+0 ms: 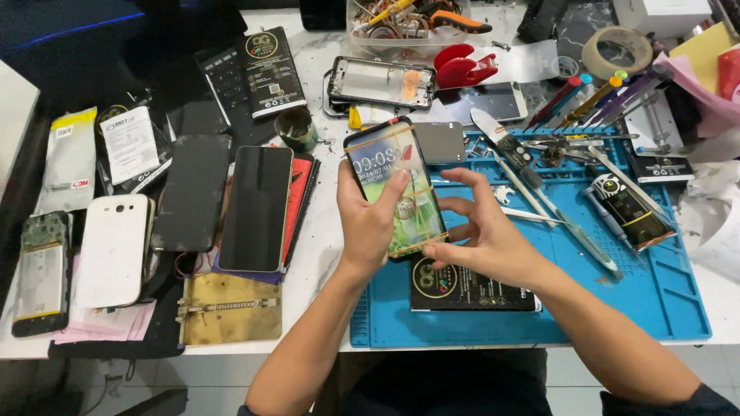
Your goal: The person secures a smartphone with rubber bands, wrapping them around the device multiple times to hold the components together. They then place the secured phone on a workbench among other disassembled devices and tools.
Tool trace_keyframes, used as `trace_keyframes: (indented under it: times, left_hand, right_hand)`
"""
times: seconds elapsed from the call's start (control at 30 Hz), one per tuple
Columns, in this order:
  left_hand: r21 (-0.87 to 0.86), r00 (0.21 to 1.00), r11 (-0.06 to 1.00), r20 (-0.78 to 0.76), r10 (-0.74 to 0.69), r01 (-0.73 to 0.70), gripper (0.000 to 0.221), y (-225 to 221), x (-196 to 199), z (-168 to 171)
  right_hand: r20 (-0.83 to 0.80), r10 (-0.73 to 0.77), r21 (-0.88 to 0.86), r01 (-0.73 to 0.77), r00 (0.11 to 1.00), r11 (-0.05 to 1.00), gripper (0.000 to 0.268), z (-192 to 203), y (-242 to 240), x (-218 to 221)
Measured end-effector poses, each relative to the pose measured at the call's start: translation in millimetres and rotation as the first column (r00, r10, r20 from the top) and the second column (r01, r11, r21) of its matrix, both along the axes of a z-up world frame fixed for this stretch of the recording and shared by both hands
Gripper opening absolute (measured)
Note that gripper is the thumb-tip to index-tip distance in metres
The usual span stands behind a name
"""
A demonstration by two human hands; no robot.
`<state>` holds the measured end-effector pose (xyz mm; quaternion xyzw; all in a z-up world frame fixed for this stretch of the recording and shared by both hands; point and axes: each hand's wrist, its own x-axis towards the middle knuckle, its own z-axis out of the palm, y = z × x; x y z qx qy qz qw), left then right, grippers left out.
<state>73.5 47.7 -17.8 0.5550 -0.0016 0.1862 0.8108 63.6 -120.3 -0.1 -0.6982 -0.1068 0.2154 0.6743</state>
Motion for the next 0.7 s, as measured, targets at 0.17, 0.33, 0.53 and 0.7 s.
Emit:
trace_keyframes:
  times: [0.17, 0.33, 0.53, 0.7]
  left_hand:
    - [-0.037, 0.997, 0.998, -0.059, 0.04, -0.042, 0.037, -2.2, -3.7, 3.3]
    - [-0.099, 0.994, 0.994, -0.105, 0.033, -0.043, 0.038, -5.0, -11.2, 21.2]
    - [-0.122, 0.983, 0.992, -0.186, -0.011, -0.012, 0.037, -4.3, -11.0, 22.8]
    - [-0.123, 0.974, 0.989, -0.2, -0.106, 0.083, 0.041, -4.5, -11.2, 13.0]
  right_hand:
    - [-0.037, 0.042, 0.075, -0.039, 0.998, 0.996, 0.092, -9.4, -0.3, 4.5]
    - [-0.035, 0.069, 0.169, -0.062, 0.997, 0.984, 0.086, -17.9, -7.5, 6.2]
    - [-0.033, 0.012, 0.229, -0.004, 0.999, 0.973, 0.074, -33.8, -14.7, 12.0]
    - [0.151, -0.315, 0.129, 0.297, 0.937, 0.946, 0.036, -23.7, -12.2, 12.7]
